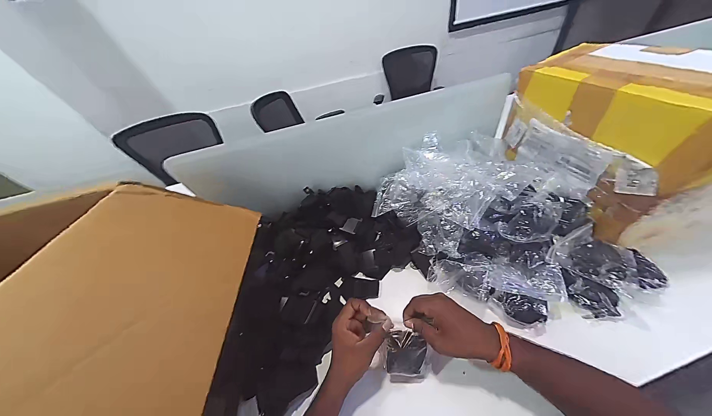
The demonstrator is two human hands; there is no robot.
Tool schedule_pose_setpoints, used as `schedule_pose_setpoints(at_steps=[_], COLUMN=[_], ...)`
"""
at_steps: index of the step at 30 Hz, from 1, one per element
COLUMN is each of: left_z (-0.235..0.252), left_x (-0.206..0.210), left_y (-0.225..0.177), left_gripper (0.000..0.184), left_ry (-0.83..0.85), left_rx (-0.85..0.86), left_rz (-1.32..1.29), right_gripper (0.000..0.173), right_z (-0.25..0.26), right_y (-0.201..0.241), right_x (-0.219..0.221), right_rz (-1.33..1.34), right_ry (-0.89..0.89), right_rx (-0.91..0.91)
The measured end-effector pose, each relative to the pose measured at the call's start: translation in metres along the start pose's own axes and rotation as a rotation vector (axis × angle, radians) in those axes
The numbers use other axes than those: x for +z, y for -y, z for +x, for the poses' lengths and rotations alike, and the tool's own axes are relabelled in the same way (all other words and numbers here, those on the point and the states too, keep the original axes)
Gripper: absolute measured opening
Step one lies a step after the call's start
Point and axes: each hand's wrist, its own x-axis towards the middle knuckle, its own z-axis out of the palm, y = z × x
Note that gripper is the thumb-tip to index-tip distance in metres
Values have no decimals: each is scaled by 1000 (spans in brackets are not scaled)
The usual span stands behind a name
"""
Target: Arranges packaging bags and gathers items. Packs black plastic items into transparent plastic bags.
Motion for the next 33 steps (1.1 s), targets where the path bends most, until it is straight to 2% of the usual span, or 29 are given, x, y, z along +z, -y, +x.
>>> schedule_pose_setpoints(at_steps=[3,5,8,10,12,13,15,17,19,22,24,29,31,33], left_z=[-1,-3,-7,-6,-4,-2,6,16,27,34,34,21,13,3], left_x=[1,2,8,20,40,53,80,107,125,129,119,69,48,34], left_y=[2,11,25,27,24,23,21,25,36,46,43,23,13,8], left_gripper=[35,35,33,29,25,26,35,54,62,34,23,30,30,29], left_ry=[145,171,157,205,281,324,377,402,431,473,418,201,149,114], left_rx=[98,135,226,306,348,357,359,352,315,235,239,232,204,200], left_rz=[-45,46,353,536,655,712,843,973,1082,1118,1073,864,811,761], right_gripper=[17,23,27,20,17,21,32,34,32,35,42,70,70,58], right_z=[-26,-52,-94,-116,-130,-134,-136,-131,-123,-117,-116,-119,-114,-104], right_y=[22,30,34,24,-1,-18,-49,-68,-69,-56,-47,-36,-32,-22], right_x=[-30,-62,-115,-140,-155,-159,-159,-151,-146,-144,-143,-131,-122,-109], right_rz=[-45,-16,-2,-42,-203,-325,-580,-761,-871,-894,-857,-936,-933,-844], right_ry=[-54,-155,-395,-631,-814,-855,-804,-776,-801,-822,-821,-883,-922,-870], right_rx=[-95,-122,-101,-44,83,208,481,590,553,480,480,449,315,120])
